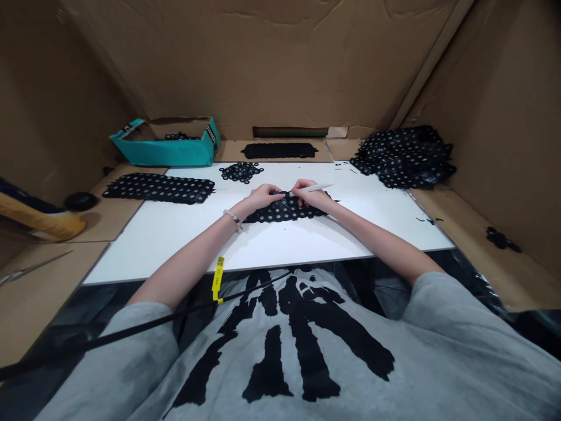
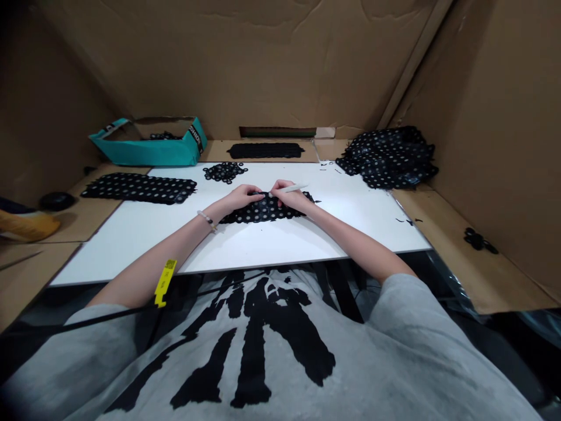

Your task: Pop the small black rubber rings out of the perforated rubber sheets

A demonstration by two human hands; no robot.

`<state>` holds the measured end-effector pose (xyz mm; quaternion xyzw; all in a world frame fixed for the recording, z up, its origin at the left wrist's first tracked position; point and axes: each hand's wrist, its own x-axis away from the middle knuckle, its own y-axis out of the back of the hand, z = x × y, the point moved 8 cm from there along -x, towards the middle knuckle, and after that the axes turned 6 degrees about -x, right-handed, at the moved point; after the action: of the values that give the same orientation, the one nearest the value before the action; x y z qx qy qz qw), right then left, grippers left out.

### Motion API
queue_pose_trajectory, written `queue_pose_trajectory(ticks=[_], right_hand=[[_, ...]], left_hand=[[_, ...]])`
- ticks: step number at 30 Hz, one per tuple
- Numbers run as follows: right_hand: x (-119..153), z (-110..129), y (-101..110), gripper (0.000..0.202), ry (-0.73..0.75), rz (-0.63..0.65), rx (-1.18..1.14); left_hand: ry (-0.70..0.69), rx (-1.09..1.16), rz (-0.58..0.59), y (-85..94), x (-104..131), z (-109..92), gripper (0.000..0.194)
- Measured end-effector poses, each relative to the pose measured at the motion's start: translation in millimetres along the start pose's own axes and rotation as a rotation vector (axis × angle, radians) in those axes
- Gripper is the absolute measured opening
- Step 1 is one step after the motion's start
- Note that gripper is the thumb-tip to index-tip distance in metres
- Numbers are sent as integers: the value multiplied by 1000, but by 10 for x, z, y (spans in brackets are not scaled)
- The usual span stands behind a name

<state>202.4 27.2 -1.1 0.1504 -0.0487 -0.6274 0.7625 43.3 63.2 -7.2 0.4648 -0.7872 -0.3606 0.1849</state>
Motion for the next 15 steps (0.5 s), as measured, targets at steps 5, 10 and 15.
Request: queue_pose_trajectory(ticks=[5, 10, 15], right_hand=[[48, 62, -9, 10, 42, -23, 52], [85, 96, -12, 11, 27, -24, 50], [134, 155, -23, 11, 60, -35, 129]], left_hand=[[68, 60, 14, -16, 24, 42, 42], [81, 60, -9, -18, 15, 55, 39], [55, 61, 2, -36, 1, 48, 39]])
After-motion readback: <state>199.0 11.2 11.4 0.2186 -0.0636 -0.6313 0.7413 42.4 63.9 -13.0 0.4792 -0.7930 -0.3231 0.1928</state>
